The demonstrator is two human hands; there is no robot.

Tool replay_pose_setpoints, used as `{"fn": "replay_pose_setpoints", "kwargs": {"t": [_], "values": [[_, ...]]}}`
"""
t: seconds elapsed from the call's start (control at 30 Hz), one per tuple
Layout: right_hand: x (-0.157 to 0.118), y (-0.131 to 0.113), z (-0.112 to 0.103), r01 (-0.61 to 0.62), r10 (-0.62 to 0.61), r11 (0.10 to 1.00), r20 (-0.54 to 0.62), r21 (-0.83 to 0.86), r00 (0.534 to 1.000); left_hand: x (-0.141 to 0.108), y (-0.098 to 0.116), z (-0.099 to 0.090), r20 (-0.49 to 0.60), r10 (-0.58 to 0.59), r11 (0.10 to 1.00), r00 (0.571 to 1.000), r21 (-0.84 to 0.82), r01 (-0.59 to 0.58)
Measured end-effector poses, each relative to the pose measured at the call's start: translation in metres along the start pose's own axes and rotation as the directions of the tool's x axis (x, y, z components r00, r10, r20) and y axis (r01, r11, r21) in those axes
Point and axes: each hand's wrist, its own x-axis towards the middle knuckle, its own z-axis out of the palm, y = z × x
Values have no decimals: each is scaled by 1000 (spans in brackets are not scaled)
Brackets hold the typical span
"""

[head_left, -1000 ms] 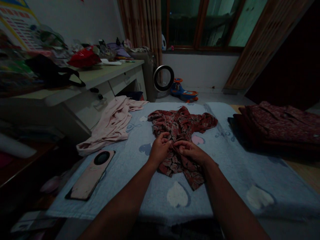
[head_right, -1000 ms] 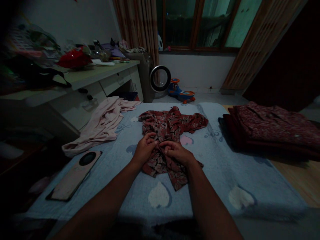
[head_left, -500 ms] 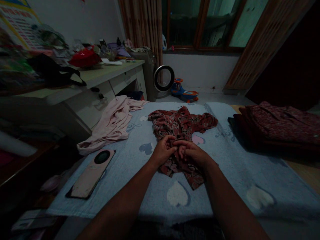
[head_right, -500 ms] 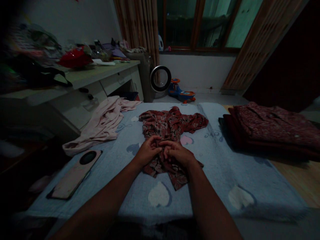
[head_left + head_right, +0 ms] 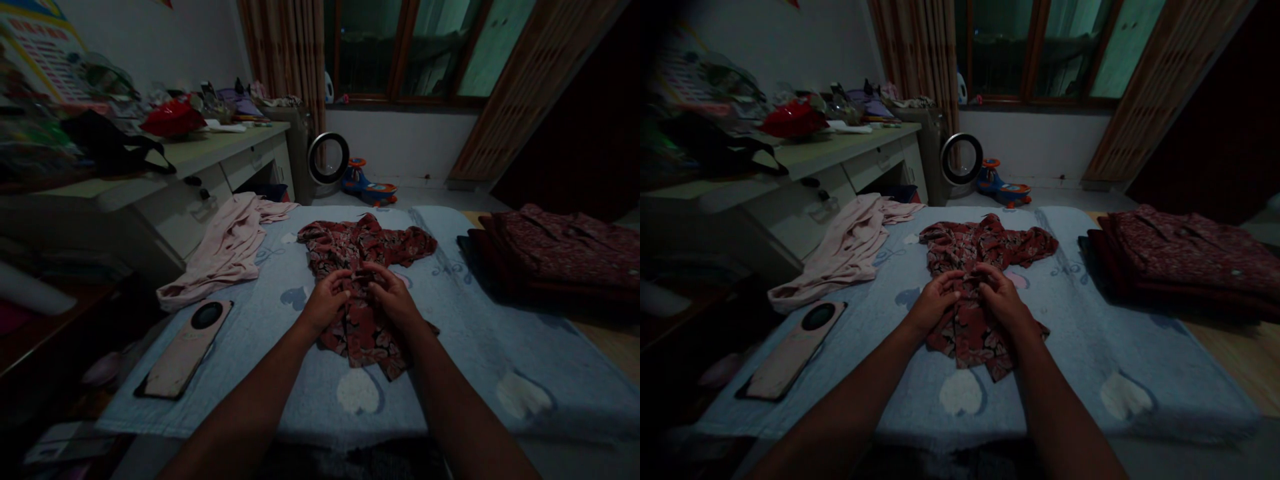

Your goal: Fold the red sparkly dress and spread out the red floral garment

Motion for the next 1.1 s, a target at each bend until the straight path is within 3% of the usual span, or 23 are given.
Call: {"fn": "replay_pose_setpoints", "kwargs": {"t": [0.17,0.4,0.73,0.97,1.1], "values": [[2,4,5,2,-11,987,-58,-158,998,-3,4,2,34,-48,999,998,-11,48],[-1,4,4,-124,124,991,-3,-55,992,-7,9,5,41,-93,995,995,31,92],[0,2,3,-71,85,980,71,-184,994,-7,12,5,-23,-69,998,997,3,69],[-2,-2,5,-134,148,976,68,-174,987,-7,10,4,-70,-54,996,996,69,59],[-3,-6,6,-69,82,986,83,-149,993,-4,7,2,-115,33,994,993,110,-20]]}}
